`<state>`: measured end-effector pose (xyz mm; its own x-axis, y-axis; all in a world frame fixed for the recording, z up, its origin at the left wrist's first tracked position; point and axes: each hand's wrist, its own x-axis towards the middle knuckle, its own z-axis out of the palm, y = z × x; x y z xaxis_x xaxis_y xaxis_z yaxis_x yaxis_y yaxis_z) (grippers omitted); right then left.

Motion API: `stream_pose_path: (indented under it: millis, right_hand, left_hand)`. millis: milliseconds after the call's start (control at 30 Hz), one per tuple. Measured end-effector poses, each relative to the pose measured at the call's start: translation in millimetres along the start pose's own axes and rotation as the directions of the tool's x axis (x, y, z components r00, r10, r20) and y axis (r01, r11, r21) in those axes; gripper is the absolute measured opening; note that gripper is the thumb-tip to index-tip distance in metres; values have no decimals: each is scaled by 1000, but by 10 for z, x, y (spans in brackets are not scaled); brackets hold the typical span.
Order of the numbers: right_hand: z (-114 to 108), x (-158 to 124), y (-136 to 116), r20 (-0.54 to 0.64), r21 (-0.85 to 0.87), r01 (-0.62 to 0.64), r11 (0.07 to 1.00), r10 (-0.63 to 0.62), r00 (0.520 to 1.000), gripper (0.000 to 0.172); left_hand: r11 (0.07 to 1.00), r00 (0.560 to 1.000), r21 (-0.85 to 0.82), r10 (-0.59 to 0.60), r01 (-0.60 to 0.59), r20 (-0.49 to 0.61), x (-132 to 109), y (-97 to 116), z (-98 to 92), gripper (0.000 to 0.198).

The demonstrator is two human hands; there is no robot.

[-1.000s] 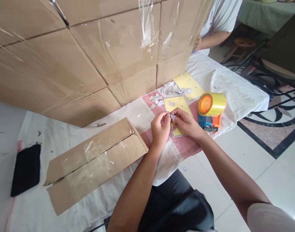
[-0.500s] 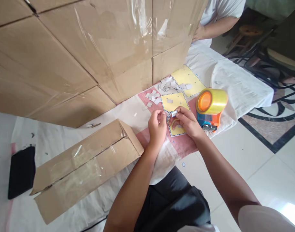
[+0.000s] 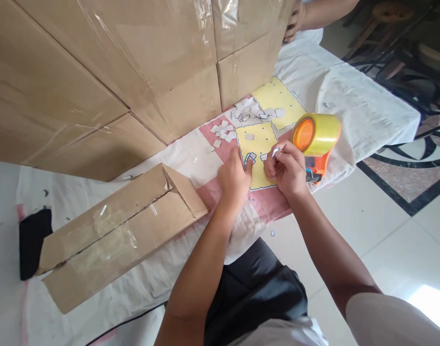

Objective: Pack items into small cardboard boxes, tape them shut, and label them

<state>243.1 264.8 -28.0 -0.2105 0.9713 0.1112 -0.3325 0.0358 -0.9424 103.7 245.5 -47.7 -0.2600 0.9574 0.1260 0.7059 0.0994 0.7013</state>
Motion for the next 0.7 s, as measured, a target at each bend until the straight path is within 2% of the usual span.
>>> stream_pose_path:
  millis: [67, 167, 233, 300, 433, 500, 567, 633, 700]
  right_hand:
    - [8, 0, -53, 16, 42, -6, 999, 6, 1000, 15]
    - [0, -10, -131, 76, 97, -47, 994, 39, 996, 19]
    - [-21, -12, -165, 104, 130, -78, 988, 65, 992, 22]
    - [-46, -9, -180, 109, 160, -99, 982, 82, 991, 24]
    - [-67, -4, -180, 91, 216, -103, 971, 85, 992, 23]
    - [-54, -3, -176, 63, 227, -91, 970, 78, 995, 23]
    - [-32, -3, -175, 46, 221, -75, 972, 67, 997, 25]
    - [-12, -7, -178, 60, 203, -63, 977, 52, 997, 29]
    - [-6, -14, -186, 83, 177, -57, 983, 42, 996, 33]
  left_hand:
    - [994, 998, -105, 3, -9, -55, -5, -16, -3, 41]
    - [934, 987, -328, 109, -143, -121, -23, -15, -67, 24]
    - [880, 978, -429, 195, -205, -68, -40, 8, -126, 23]
    - [858, 967, -476, 248, -192, 58, -55, 38, -179, 33]
    - [846, 910, -527, 278, -81, 308, -79, 78, -228, 46]
    - [845, 885, -531, 295, -66, 360, -99, 86, -221, 42]
    - [863, 889, -499, 293, -86, 352, -125, 95, -198, 34]
    - [896, 918, -431, 255, -106, 305, -152, 106, -166, 27]
    - [939, 955, -326, 192, -112, 224, -168, 110, -138, 28]
